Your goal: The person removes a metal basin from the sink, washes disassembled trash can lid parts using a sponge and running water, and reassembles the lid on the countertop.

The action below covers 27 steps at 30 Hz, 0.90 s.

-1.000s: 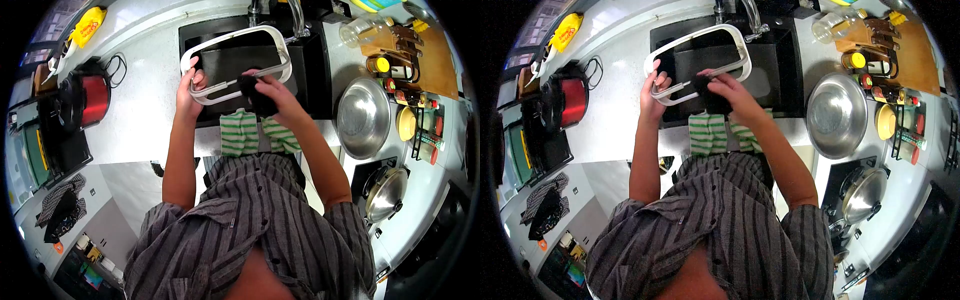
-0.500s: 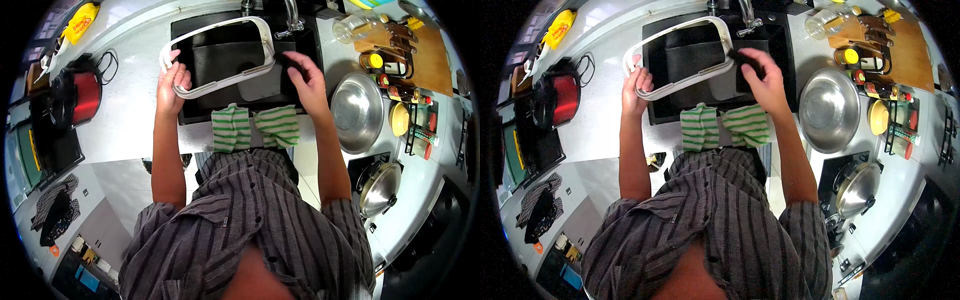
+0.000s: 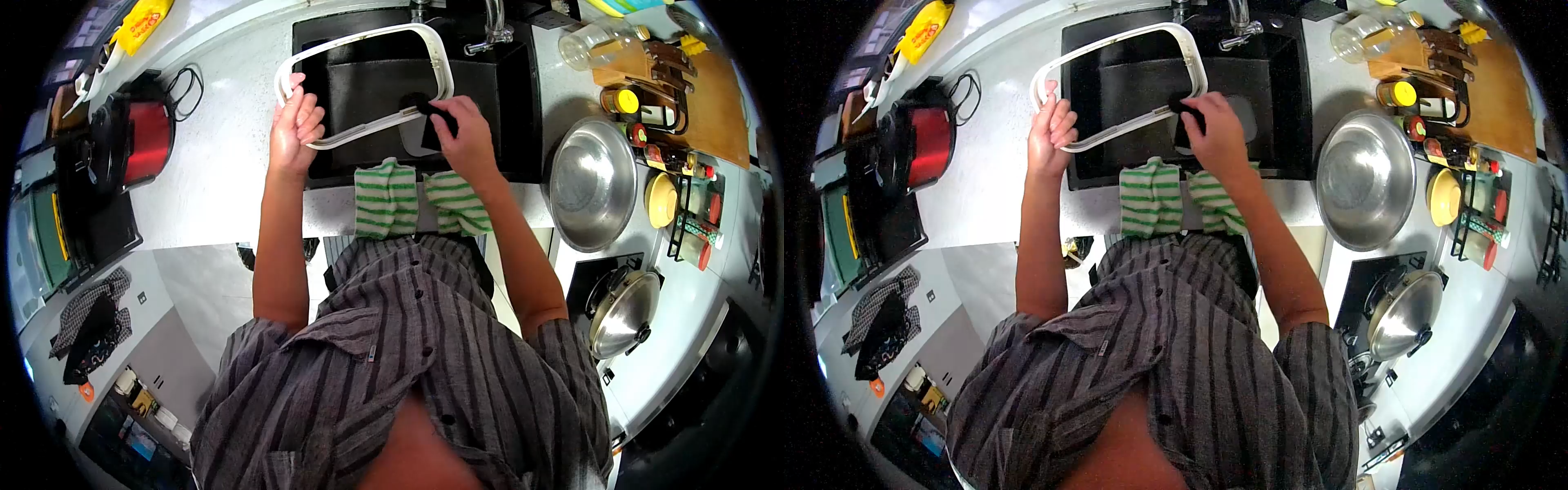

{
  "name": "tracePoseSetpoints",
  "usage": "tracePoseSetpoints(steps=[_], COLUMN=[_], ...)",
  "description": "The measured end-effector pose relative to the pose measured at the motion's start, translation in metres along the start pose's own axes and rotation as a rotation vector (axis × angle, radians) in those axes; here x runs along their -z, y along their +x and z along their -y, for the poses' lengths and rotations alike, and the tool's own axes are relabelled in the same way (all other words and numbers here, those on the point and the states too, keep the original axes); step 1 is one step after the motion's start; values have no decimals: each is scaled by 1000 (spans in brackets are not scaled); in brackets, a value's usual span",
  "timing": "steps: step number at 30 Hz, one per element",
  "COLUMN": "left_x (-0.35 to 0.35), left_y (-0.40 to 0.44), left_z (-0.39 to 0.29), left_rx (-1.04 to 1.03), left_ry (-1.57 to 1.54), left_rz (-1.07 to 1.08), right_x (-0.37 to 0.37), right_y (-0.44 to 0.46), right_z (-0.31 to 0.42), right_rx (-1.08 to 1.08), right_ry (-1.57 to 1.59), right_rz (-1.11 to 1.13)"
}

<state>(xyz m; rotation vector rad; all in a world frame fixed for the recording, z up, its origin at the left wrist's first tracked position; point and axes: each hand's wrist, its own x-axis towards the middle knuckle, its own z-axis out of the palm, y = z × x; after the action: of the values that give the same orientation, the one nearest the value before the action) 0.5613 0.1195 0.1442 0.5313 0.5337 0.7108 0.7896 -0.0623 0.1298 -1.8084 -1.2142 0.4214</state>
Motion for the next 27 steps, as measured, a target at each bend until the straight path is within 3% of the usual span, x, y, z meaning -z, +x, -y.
tracePoseSetpoints(steps=[3,7,11,15,18,21,27], left_x=[1,-12,-13,-15,-20,-20,-34], left_y=[-2,-2,-1,2,0,-1,1], left_z=[7,5,4,7,3,-1,6], left_rx=[17,26,47,55,53,53,70], left_ry=[-16,-31,-85,-62,-75,-80,-59], left_rz=[-12,-29,21,15,-22,77,26], right_x=[-24,-27,-1,13,7,1,18], right_y=[-7,-5,11,21,18,9,21], right_z=[13,39,-3,-17,0,10,-28], right_rx=[63,143,315,285,330,362,369], right_ry=[35,-66,-229,-347,-239,-252,-349], right_rz=[-50,40,67,139,168,129,73])
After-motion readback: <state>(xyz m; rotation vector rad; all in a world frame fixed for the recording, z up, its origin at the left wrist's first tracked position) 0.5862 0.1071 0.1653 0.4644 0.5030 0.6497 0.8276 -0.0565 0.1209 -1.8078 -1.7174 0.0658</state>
